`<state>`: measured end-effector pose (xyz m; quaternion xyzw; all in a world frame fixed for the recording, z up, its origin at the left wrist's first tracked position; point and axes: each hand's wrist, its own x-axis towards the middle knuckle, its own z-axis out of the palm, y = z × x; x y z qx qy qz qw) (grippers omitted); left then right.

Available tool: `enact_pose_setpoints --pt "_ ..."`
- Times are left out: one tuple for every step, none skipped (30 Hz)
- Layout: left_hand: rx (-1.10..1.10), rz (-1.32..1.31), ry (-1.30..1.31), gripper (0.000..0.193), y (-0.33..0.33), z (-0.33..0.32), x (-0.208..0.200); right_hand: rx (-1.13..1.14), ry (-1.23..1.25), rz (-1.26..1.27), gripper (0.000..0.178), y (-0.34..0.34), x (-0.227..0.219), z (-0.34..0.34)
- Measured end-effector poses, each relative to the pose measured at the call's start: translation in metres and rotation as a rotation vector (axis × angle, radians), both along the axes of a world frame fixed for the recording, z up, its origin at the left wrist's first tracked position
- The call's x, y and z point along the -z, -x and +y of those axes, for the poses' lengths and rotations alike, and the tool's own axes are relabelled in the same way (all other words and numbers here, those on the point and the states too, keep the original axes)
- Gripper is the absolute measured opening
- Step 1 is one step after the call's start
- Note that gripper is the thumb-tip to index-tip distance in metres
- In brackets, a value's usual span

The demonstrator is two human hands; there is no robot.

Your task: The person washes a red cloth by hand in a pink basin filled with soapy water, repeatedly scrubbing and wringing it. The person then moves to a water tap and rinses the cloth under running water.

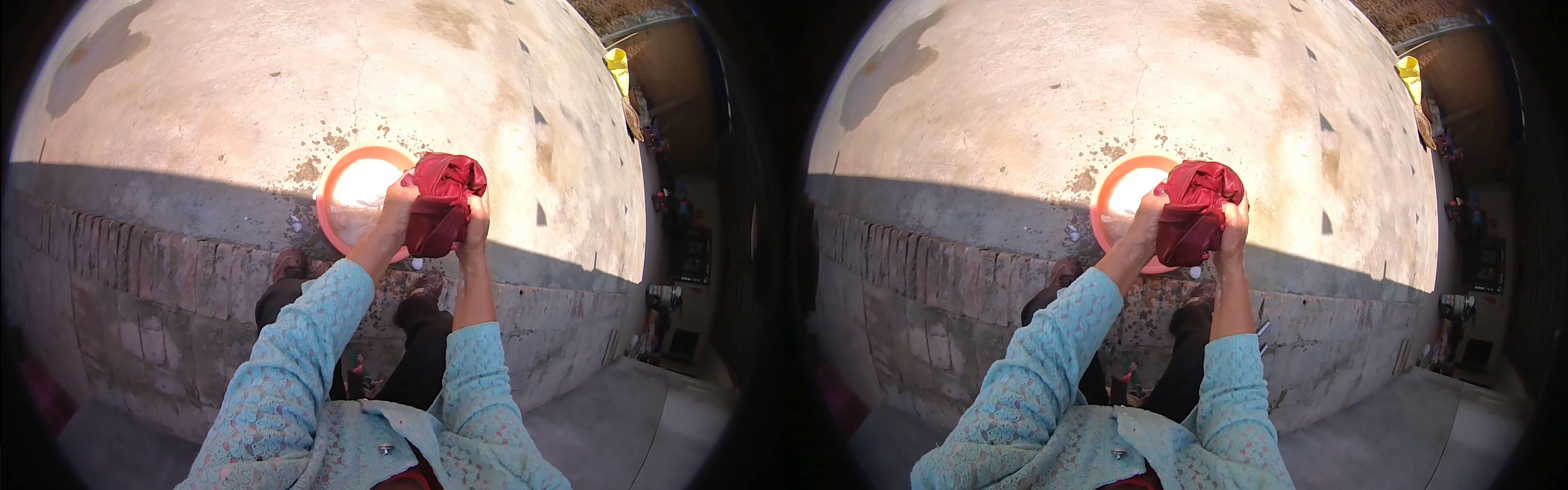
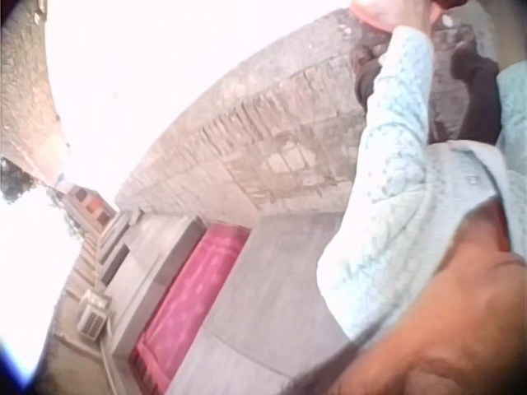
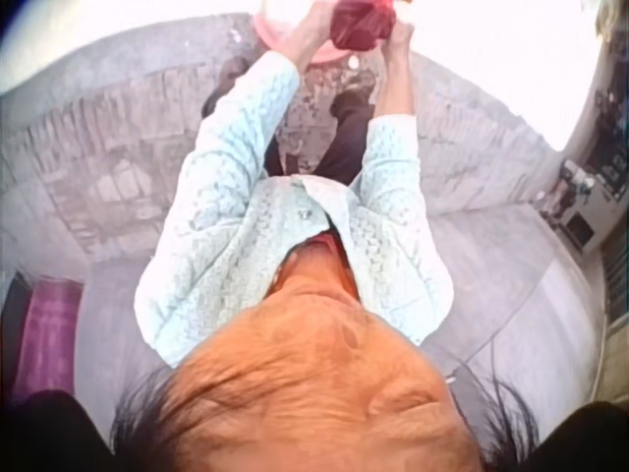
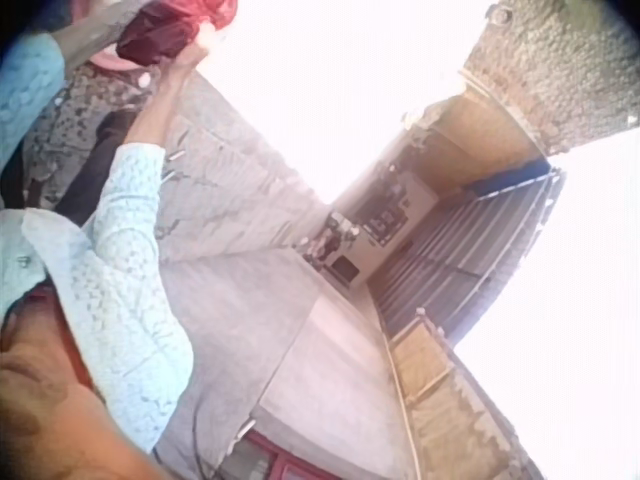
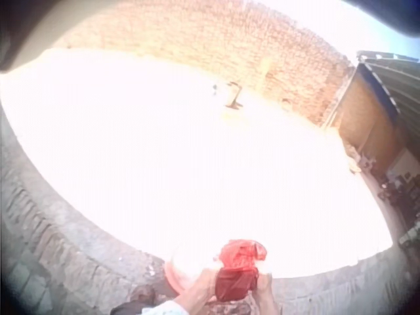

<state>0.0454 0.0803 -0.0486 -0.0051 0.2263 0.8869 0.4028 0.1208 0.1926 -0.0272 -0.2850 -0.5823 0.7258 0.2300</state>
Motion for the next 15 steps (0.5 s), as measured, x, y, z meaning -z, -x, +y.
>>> enact_pose_setpoints --pt "-0.008 -0.060 -0.019 0.027 -0.002 0.004 -0.002 0.017 -0.014 0.000 0.045 -0.004 0.005 0.003" --pt "-0.028 -0.117 -0.026 0.028 -0.001 0.004 -0.001 0.021 -0.035 0.021 0.046 -0.005 0.003 -0.011" --pt "-0.042 -0.182 -0.030 0.030 -0.002 0.002 0.000 0.033 -0.054 0.032 0.048 -0.009 0.001 -0.027" --pt "0.107 -0.324 -0.223 0.046 0.002 -0.001 0.001 0.017 -0.156 0.051 0.053 -0.009 -0.001 -0.041" --pt "0.143 -0.366 -0.249 0.049 0.000 -0.003 0.008 -0.009 -0.058 -0.030 0.054 -0.014 -0.008 -0.057" --pt "0.174 -0.407 -0.274 0.052 -0.005 -0.002 0.021 0.011 -0.477 -0.138 0.061 -0.022 0.004 -0.067" --pt "0.203 -0.448 -0.300 0.055 -0.010 -0.001 0.034 0.029 -0.898 -0.240 0.068 -0.025 0.015 -0.074" --pt "0.251 -0.327 -0.409 0.061 -0.015 -0.001 0.050 -0.026 -0.937 -0.157 0.069 -0.019 0.002 -0.087" --pt "0.219 -0.379 -0.312 0.059 -0.017 -0.001 0.044 0.038 -0.958 -0.142 0.066 -0.017 0.002 -0.091" --pt "0.186 -0.431 -0.214 0.057 -0.021 0.002 0.037 0.101 -0.978 -0.128 0.062 -0.015 0.004 -0.092" --pt "0.154 -0.479 -0.118 0.054 -0.024 0.005 0.030 0.168 -1.000 -0.113 0.058 -0.013 0.005 -0.092" --pt "0.042 -0.404 -0.196 0.048 -0.023 0.014 0.031 0.182 -0.930 -0.067 0.051 -0.008 0.004 -0.084" --pt "-0.068 -0.325 -0.270 0.042 -0.020 0.021 0.033 0.196 -0.858 -0.024 0.043 -0.001 0.002 -0.073" --pt "-0.072 -0.293 -0.185 0.032 -0.014 0.024 0.023 0.197 -0.698 -0.063 0.037 0.005 -0.003 -0.059" --pt "-0.240 -0.144 -0.002 0.021 -0.017 0.020 0.007 0.195 -0.541 -0.103 0.032 0.012 -0.010 -0.046"
